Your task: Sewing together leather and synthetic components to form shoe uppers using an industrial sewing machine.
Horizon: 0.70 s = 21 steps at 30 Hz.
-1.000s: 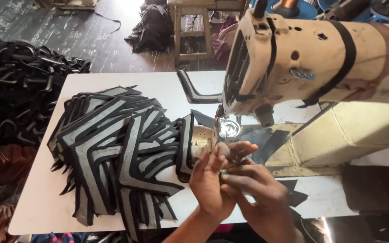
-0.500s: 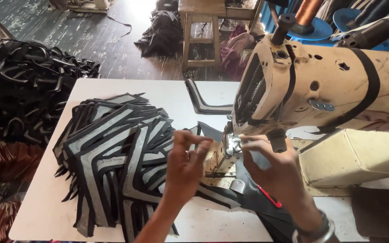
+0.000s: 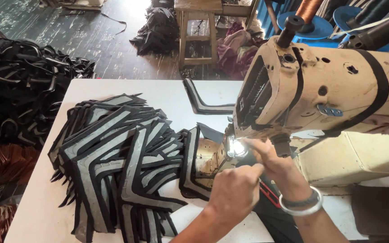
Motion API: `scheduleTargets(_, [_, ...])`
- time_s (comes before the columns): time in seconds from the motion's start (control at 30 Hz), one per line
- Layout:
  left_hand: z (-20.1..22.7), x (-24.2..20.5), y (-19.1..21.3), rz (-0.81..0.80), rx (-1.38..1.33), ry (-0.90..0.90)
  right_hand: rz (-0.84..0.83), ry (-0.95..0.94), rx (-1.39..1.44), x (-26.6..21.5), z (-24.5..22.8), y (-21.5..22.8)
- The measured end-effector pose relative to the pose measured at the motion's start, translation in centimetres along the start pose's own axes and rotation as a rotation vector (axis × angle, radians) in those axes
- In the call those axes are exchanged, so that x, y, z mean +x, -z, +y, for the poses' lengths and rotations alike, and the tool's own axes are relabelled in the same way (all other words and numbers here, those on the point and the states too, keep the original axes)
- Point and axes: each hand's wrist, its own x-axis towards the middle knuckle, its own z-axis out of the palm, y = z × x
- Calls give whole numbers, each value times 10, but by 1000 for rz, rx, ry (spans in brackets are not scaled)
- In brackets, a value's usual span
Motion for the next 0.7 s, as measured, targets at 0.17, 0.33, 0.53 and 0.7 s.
scheduleTargets(0.17, [-34,-18,12,194,-300,90,281,-1095,-842,16,-88,-37])
scheduleTargets(0.33, [-73,-68,54,116,-84,648,131,-1029,-934,-49,-62,-48])
scheduleTargets(0.53, [-109,-130,31,-81,-149,728,386,-763,-821,-55,-73,-58])
scheduleTargets(0.7, [-135,-178,-3,32,-410,797,570,-642,332,-53,-82,-77])
